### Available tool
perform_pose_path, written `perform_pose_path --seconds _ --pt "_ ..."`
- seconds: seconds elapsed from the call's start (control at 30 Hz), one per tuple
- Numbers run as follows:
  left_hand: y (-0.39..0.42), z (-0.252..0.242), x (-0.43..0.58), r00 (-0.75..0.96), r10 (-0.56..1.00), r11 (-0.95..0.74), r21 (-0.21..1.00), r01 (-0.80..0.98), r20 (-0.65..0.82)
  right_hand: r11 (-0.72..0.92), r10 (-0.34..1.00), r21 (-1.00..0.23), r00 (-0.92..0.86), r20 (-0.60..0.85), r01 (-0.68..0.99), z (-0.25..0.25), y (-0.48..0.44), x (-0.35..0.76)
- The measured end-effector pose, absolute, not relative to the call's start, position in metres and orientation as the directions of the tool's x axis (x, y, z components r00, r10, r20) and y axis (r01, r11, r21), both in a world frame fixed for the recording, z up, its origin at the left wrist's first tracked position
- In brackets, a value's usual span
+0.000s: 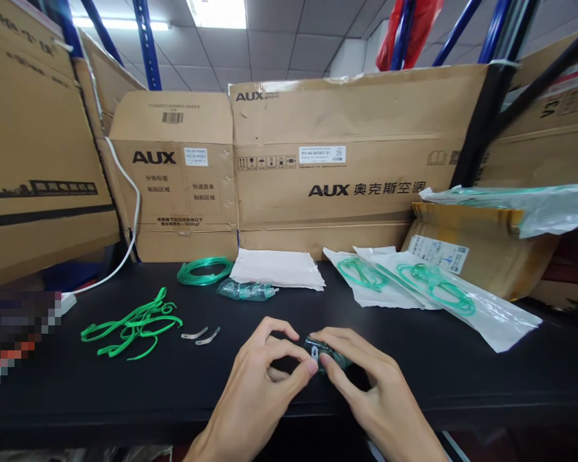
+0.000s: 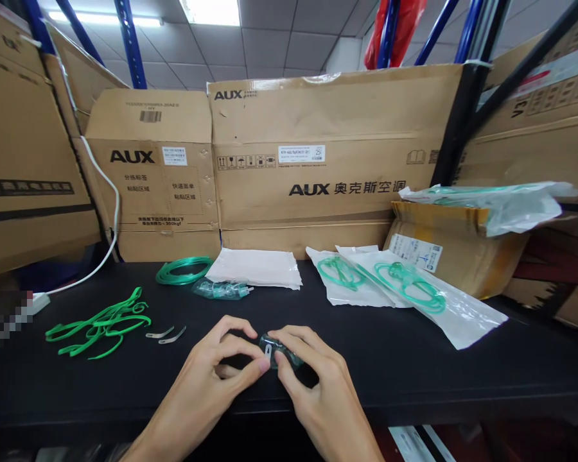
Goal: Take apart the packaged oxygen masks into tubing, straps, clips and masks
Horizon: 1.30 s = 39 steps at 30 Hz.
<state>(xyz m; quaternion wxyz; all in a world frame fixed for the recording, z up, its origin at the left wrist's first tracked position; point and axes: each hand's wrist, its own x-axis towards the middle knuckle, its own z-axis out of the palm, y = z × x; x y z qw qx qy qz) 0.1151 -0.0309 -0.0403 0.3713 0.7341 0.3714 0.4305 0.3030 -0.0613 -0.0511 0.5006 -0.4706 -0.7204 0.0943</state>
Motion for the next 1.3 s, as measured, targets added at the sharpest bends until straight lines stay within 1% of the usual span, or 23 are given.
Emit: perform_pose_path --seconds 0.1,0.23,0.3,0.37,0.43,0.5,0.53,0.6,0.77,0.9,1.03,1.1,1.2,1.3 --pt "-0.030 -0.046 0.116 0.383 0.821 -0.530 0.815 0.235 0.424 0.531 0.791 -0.634 -0.060 0.609 0.562 -0.053 -0.062 0.305" --pt "-0.030 -0.052 0.115 0.418 0.720 -0.676 0.694 0.246 0.554 0.493 0.811 -0.651 -0.035 0.584 0.577 -0.055 -0.060 0.308" --pt "-0.030 -0.051 0.109 0.433 0.704 -0.698 0.658 0.281 0.562 0.463 0.811 -0.648 0.006 0.585 0.605 -0.057 -0.058 0.310" --pt "-0.028 -0.049 0.096 0.455 0.699 -0.710 0.609 0.354 0.551 0.432 0.807 -0.635 0.041 0.590 0.640 -0.059 -0.056 0.311" --pt "-0.025 -0.048 0.076 0.464 0.684 -0.729 0.498 0.470 0.563 0.420 0.799 -0.602 0.037 0.600 0.680 -0.060 -0.055 0.313" --pt "-0.018 -0.049 0.053 0.447 0.668 -0.717 0.354 0.601 0.594 0.429 0.785 -0.551 0.006 0.619 0.716 -0.059 -0.055 0.313" --pt "-0.014 -0.050 0.042 0.433 0.670 -0.694 0.302 0.653 0.603 0.434 0.780 -0.527 -0.011 0.626 0.731 -0.058 -0.054 0.313" --pt "-0.005 -0.052 0.022 0.416 0.683 -0.650 0.239 0.721 0.601 0.428 0.785 -0.490 -0.043 0.618 0.759 -0.056 -0.053 0.312" --pt "0.012 -0.054 -0.010 0.396 0.726 -0.580 0.192 0.792 0.563 0.377 0.858 -0.441 -0.127 0.498 0.815 -0.043 -0.040 0.312" --pt "0.015 -0.050 -0.021 0.367 0.763 -0.528 0.184 0.829 0.532 0.384 0.884 -0.388 -0.213 0.417 0.838 -0.031 -0.020 0.313" --pt "0.013 -0.033 -0.008 0.356 0.803 -0.493 0.198 0.847 0.478 0.419 0.873 -0.326 -0.277 0.401 0.848 -0.023 0.002 0.310" --pt "0.018 -0.020 0.008 0.392 0.788 -0.518 0.167 0.839 0.475 0.434 0.862 -0.304 -0.294 0.412 0.848 -0.020 0.012 0.305" --pt "0.040 -0.003 0.032 0.506 0.724 -0.600 0.065 0.798 0.468 0.456 0.851 -0.270 -0.326 0.413 0.848 -0.016 0.026 0.297" --pt "0.070 0.004 0.048 0.588 0.681 -0.654 0.001 0.756 0.436 0.464 0.845 -0.254 -0.338 0.414 0.848 -0.017 0.040 0.289"
